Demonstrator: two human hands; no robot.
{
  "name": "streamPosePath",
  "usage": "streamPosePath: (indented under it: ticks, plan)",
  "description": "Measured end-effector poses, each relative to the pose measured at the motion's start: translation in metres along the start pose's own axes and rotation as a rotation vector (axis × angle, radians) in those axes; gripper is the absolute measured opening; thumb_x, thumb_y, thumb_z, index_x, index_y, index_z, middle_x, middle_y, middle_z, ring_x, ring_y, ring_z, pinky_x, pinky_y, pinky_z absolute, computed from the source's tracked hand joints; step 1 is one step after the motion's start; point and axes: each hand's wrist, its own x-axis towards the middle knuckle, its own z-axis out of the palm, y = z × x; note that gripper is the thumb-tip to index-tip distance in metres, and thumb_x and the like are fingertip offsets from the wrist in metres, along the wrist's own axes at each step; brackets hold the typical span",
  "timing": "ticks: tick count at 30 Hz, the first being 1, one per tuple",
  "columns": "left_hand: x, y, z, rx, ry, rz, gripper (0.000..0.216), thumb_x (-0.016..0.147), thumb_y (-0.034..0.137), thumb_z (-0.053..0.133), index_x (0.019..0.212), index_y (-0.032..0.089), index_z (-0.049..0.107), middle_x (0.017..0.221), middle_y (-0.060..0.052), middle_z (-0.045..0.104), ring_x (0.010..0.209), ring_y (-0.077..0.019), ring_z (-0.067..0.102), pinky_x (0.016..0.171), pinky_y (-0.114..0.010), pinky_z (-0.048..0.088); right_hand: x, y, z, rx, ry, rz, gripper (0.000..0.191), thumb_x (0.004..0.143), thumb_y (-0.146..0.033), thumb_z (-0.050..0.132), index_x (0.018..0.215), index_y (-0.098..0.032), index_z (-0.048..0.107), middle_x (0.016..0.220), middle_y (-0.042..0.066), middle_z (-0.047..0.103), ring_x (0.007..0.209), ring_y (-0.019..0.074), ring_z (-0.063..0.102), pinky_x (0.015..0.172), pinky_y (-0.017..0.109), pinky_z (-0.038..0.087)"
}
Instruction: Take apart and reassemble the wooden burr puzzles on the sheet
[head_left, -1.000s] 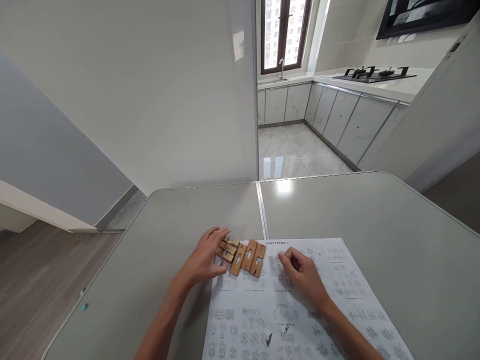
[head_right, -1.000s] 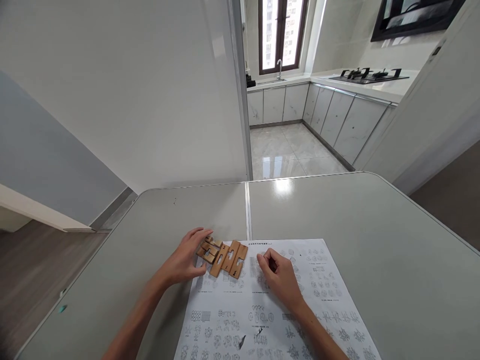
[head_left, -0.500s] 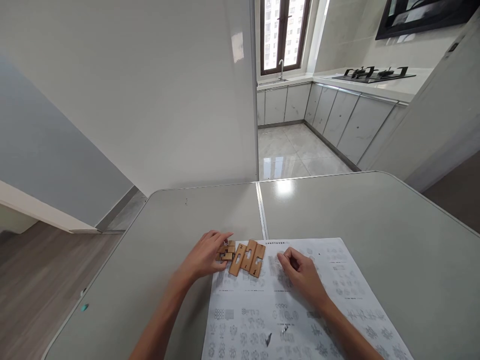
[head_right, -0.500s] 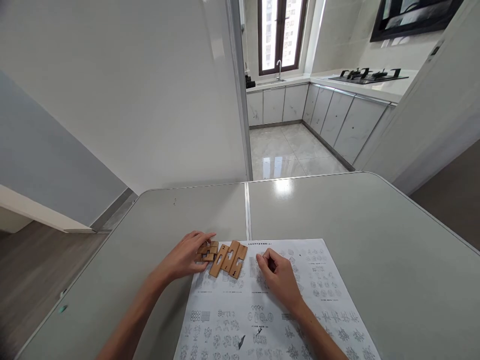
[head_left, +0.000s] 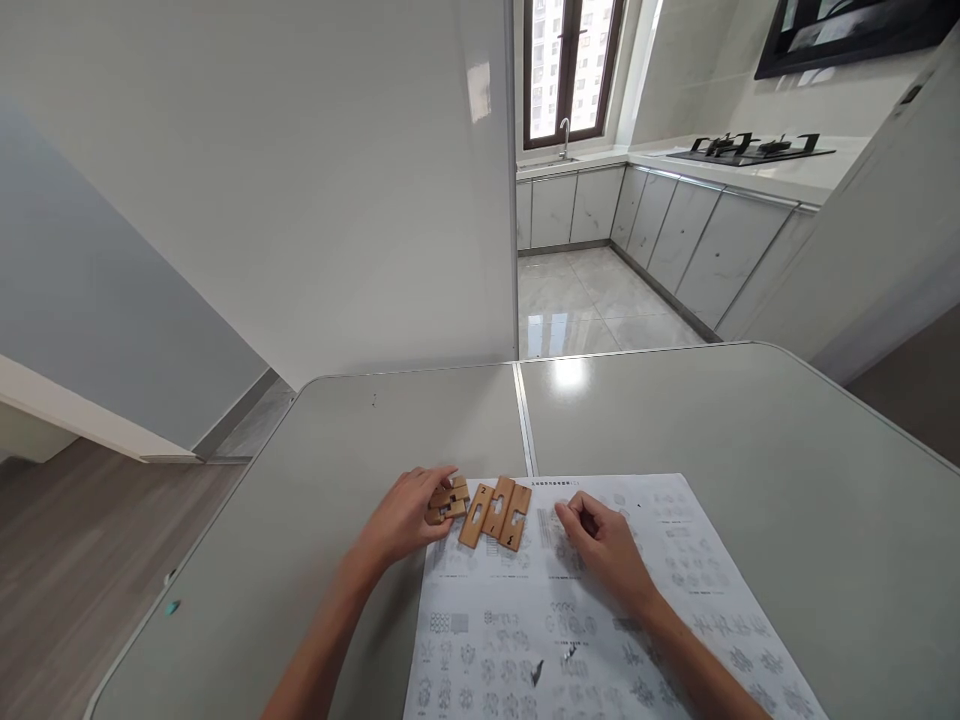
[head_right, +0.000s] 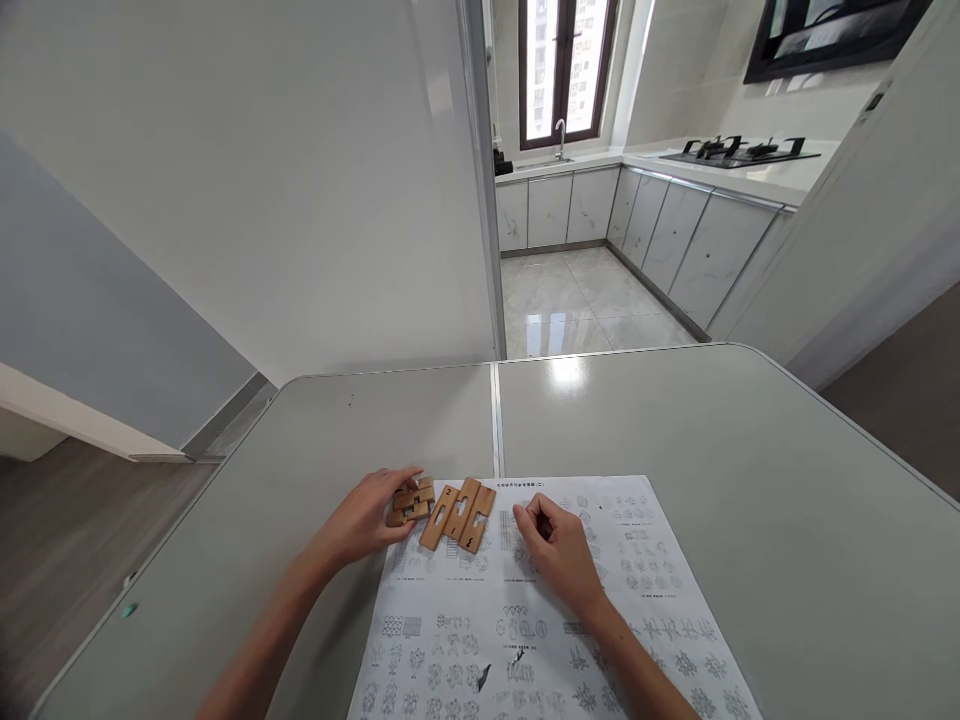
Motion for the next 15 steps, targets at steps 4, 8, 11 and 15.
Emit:
streamPosePath:
  ticks: [4,8,11,15]
  plan:
    - [-0.001,0.0,0.004,0.004,0.048,-0.018,0.057,0.077,0.027,0.074,0.134,0.028,0.062,0.113,-0.006,0.076,0.107,-0.0303,0.071,0.103,-0.045,0.053,-0.001,-0.002,-0.001,0.01,-0.019,0.011,0.049,0.101,-0.058,0.057,0.07,-0.025,0.038,0.063,-0.005,0.038,0.059,0.0138,0.033,0.055,0.028,0.032]
    - [-0.007,-0.001,0.007,-0.015,0.114,-0.059,0.06,0.077,0.026,0.073,0.136,0.026,0.061,0.114,-0.008,0.075,0.109,-0.0305,0.07,0.101,-0.045,0.055,-0.001,-0.001,-0.001,0.013,-0.008,0.011,0.048,0.1,-0.057,0.058,0.07,-0.025,0.038,0.063,-0.005,0.038,0.059,0.0139,0.033,0.056,0.028,0.031]
    - [-0.014,0.004,0.007,-0.054,0.168,-0.082,0.061,0.08,0.027,0.073,0.139,0.024,0.058,0.116,-0.009,0.074,0.112,-0.03,0.069,0.098,-0.043,0.057,0.0,0.0,0.0,0.009,-0.007,0.012,0.048,0.1,-0.057,0.058,0.07,-0.024,0.039,0.063,-0.005,0.038,0.059,0.0138,0.034,0.056,0.027,0.031]
    - [-0.024,0.029,0.012,-0.106,0.226,-0.079,0.061,0.081,0.027,0.075,0.139,0.025,0.056,0.116,-0.007,0.073,0.111,-0.0293,0.07,0.098,-0.045,0.058,0.002,-0.003,-0.002,0.001,-0.011,0.031,0.049,0.099,-0.059,0.058,0.07,-0.024,0.04,0.062,-0.005,0.039,0.059,0.014,0.034,0.056,0.028,0.032]
